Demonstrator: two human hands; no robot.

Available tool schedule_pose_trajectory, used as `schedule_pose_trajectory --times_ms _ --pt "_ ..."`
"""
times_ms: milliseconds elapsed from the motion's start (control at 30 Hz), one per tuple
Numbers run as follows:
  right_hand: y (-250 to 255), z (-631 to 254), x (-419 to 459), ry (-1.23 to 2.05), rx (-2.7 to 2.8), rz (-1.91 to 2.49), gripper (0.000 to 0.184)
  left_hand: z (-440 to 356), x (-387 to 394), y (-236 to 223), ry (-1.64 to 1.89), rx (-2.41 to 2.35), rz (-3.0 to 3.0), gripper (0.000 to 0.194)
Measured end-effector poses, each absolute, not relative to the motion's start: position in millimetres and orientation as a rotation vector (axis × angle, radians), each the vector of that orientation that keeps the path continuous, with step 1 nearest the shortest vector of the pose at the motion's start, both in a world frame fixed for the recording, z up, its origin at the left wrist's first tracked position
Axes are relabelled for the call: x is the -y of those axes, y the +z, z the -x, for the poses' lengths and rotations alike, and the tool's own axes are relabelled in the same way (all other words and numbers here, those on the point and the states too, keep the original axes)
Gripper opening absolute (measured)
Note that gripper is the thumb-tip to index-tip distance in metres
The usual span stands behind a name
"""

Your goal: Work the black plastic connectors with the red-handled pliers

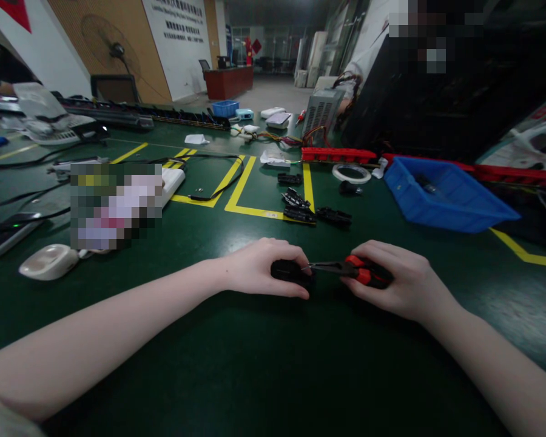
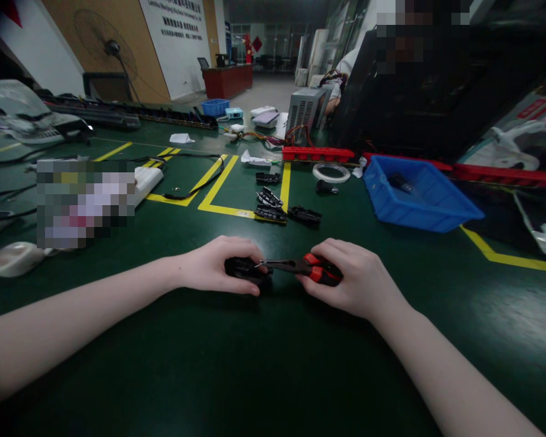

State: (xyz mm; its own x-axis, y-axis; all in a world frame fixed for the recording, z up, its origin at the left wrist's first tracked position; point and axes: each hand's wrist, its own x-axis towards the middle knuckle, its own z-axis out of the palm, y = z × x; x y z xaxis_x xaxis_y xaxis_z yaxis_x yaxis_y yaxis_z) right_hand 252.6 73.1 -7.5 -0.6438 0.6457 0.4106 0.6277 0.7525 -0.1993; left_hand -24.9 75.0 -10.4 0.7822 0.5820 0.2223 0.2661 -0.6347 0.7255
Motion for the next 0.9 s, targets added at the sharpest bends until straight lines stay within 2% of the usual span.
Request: schedule_pose_trajectory --times_ms 200,467,900 --pt "-8.1 -253.6 -72.4 0.048 2.471 0.968 0.018 24.0 -75.0 -9.3 0.505 -0.595 -2.407 0.023" --pt "-9.9 -252.1 -73.4 0.012 2.477 0.932 0.017 23.6 -73.7 -4.8 0.665 -0.587 -2.255 0.013" --pt "-13.0 -244.7 -70.4 0.01 2.455 0.954 0.019 23.9 -78.9 -11.0 0.71 -0.59 -2.095 0.012"
